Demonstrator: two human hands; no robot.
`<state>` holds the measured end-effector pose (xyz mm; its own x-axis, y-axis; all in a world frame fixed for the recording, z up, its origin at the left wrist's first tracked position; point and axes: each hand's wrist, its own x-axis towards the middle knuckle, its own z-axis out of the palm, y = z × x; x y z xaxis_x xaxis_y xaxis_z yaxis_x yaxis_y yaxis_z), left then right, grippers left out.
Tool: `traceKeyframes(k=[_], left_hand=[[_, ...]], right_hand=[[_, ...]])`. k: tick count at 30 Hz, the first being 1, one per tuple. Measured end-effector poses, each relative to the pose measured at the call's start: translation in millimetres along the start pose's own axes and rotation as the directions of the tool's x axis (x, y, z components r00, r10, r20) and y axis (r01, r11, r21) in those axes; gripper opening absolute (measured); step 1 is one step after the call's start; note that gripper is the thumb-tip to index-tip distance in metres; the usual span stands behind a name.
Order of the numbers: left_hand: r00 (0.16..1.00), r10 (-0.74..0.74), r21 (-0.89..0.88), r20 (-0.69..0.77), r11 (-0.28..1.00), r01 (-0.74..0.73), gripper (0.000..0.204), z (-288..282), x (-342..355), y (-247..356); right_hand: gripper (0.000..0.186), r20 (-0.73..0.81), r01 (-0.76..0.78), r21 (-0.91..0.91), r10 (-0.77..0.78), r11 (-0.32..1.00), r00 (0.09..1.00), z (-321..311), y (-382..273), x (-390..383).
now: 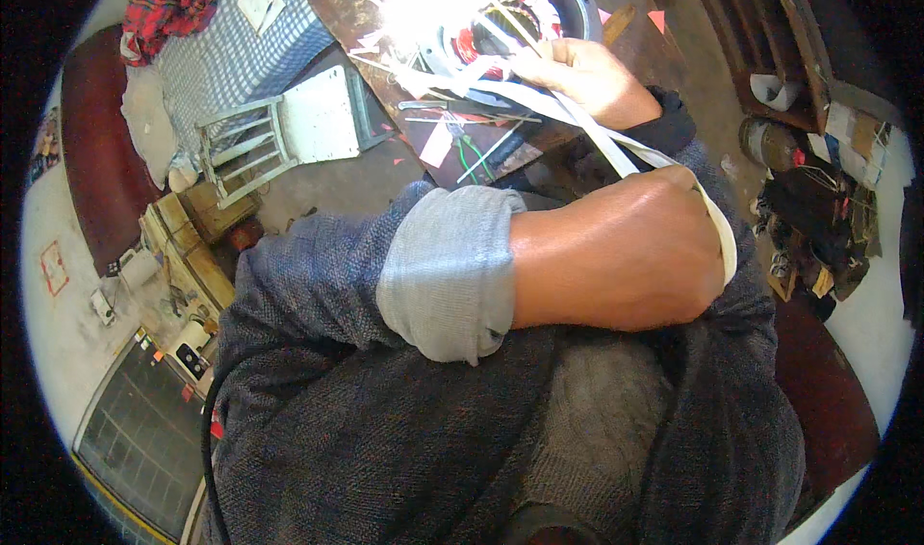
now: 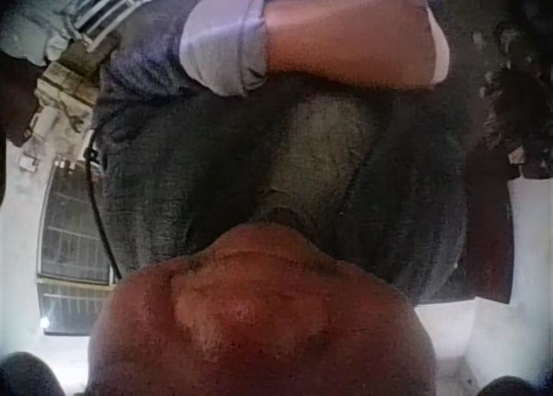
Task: The person repeatedly wraps a white strip around a circular electrical component, using a yellow stick to tuck and adjust the strip. The person also handles a small white rectangular object and a yellow stick during the process.
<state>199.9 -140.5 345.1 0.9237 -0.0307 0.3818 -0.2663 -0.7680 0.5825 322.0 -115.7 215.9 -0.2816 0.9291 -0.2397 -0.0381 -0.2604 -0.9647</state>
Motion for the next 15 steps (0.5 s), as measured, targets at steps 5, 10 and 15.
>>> traceKeyframes(k=[5,10,15], left_hand=[[0.997,-0.018,-0.086,0.08,0.996,0.025,0.032,4.7,14.4,14.6],[0.903,-0.425,0.048,-0.056,0.903,0.428,0.038,-44.0,-47.1,4.1],[0.707,-0.532,0.282,-0.465,0.669,0.688,0.031,-34.5,-97.6,-96.4]], right_hand=[[0.025,-0.117,-0.135,-0.066,0.127,0.989,0.985,-17.3,-16.9,-34.3],[0.029,-0.199,-0.23,0.049,0.235,0.972,0.951,-21.7,9.7,-76.9],[0.031,-0.19,-0.372,0.055,0.375,0.927,0.907,-31.8,15.3,-116.1]])
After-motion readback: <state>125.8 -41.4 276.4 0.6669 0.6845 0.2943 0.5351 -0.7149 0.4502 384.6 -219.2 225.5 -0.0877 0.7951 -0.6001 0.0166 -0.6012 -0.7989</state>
